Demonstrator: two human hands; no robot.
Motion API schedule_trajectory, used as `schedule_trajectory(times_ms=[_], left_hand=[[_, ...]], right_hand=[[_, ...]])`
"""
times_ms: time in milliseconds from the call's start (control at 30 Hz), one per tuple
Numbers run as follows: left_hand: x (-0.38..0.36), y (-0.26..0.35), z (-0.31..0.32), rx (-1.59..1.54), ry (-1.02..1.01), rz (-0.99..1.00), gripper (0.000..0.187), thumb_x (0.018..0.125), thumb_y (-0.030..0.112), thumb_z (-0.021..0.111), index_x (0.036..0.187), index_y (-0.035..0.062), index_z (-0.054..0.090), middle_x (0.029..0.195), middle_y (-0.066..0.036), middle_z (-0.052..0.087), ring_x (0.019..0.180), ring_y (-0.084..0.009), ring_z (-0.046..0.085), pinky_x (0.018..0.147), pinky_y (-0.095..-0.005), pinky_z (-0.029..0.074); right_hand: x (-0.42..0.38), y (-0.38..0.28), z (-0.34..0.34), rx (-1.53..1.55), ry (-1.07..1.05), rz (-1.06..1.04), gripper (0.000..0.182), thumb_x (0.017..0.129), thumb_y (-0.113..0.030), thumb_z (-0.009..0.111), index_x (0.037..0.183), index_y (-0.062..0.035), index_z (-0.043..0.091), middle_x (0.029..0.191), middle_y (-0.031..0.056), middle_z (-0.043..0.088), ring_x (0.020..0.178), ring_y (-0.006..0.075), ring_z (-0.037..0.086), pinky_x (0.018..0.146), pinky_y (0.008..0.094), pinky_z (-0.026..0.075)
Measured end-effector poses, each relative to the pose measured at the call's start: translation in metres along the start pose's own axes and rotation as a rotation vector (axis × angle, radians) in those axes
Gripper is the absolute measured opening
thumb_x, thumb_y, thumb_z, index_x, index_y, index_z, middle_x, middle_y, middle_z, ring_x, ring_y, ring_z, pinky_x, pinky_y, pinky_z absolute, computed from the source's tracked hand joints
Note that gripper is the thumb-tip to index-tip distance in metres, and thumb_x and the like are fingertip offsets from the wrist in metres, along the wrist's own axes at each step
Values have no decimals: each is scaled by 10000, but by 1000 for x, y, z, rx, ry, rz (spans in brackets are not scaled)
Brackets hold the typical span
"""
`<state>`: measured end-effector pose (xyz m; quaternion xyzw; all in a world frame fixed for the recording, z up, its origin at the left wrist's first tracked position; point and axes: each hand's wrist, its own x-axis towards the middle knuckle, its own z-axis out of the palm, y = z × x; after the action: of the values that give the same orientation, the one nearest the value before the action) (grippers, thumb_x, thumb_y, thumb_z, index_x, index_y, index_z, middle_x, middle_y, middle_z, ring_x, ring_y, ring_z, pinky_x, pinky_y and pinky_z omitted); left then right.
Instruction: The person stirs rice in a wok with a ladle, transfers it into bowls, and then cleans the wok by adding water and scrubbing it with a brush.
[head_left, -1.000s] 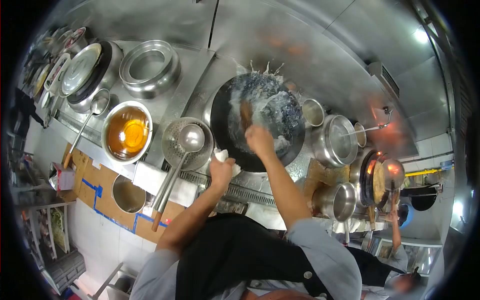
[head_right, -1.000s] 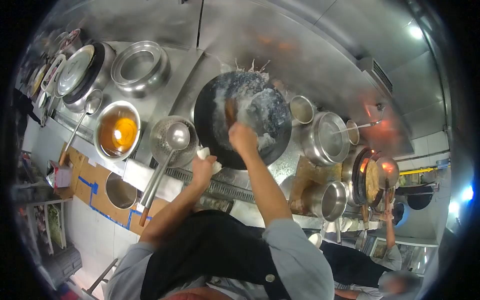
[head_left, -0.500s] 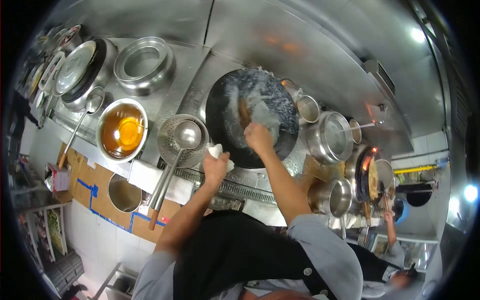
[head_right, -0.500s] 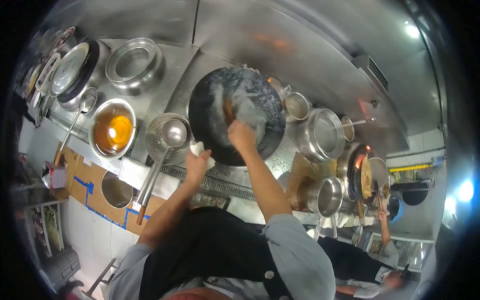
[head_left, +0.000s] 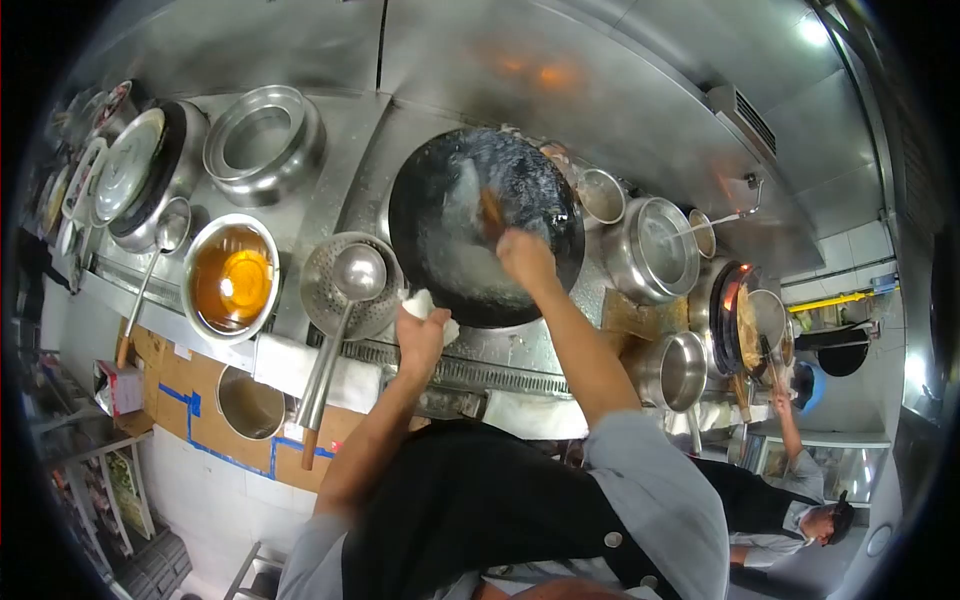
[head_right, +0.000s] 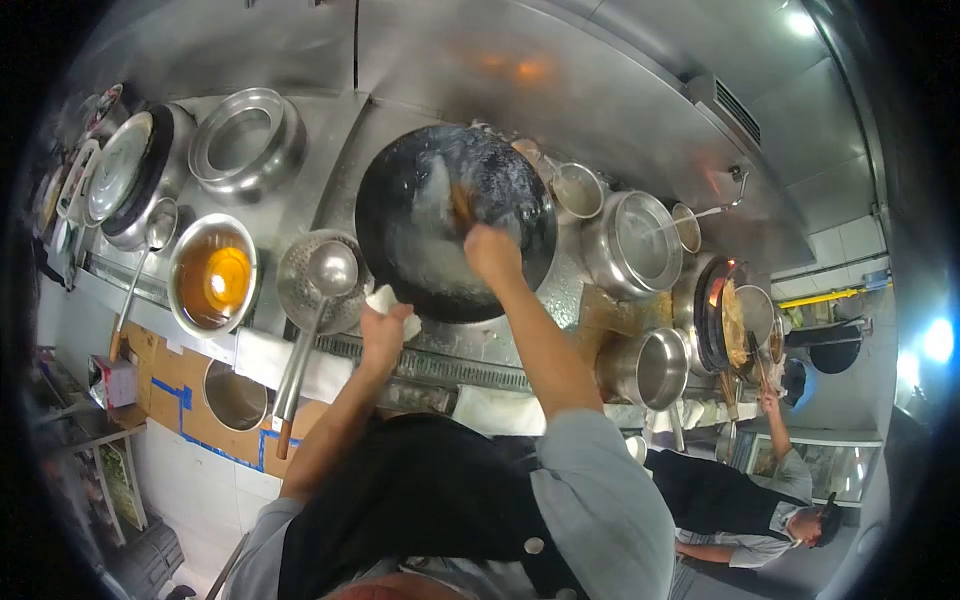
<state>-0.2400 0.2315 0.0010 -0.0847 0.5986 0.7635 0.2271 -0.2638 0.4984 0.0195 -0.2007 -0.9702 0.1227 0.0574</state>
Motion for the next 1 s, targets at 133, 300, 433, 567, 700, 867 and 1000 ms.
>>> schedule_trajectory(times_ms=[133,300,433,567,700,867,1000], left_hand=[[-2,16,-7,3,-51,-45,306,817,-37,696,1101,-34,582,930,-115,661,748,-197,677,627,-367,577],[8,21,-8,114,-59,-7,170,828,-6,693,975,-11,607,850,-74,655,728,-190,667,621,-344,559],[11,32,-11,172,-57,-20,99,880,83,699,926,25,633,837,-47,660,718,-167,658,599,-325,528],[24,17,-28,113,28,-188,388,1012,468,652,1019,81,675,855,-33,673,721,-147,655,586,-336,518],[12,53,-37,-55,-51,-402,520,990,643,579,1186,164,628,898,0,706,753,-169,660,554,-367,478],[62,33,-29,288,-197,-383,310,905,451,721,1071,194,670,873,2,687,753,-161,631,567,-369,455],[20,9,-13,100,-167,-342,177,886,234,702,1024,126,672,856,-58,689,701,-188,626,542,-367,454]], right_hand=[[-28,60,-51,-173,-232,129,356,922,-380,627,1191,-178,745,1126,188,741,1084,411,693,973,506,546],[71,18,-45,229,61,77,372,927,-373,634,1218,-160,730,1160,181,740,1108,402,689,953,499,548],[54,-92,-4,736,-50,10,265,884,-314,672,1054,-121,735,1045,196,745,1031,413,703,884,496,559],[-64,-102,-13,546,-49,-207,269,904,-358,659,1028,-136,750,1023,198,743,999,419,706,902,495,568],[-113,44,-72,424,-531,-233,470,875,-469,759,1201,-131,762,1139,138,759,1102,318,705,1003,424,538],[-72,115,-223,-162,-158,239,313,819,-368,754,1000,-116,794,983,150,782,945,301,753,837,430,581],[-151,41,-234,250,409,202,486,819,-475,776,1129,-101,787,1099,180,769,1046,353,731,935,434,559]])
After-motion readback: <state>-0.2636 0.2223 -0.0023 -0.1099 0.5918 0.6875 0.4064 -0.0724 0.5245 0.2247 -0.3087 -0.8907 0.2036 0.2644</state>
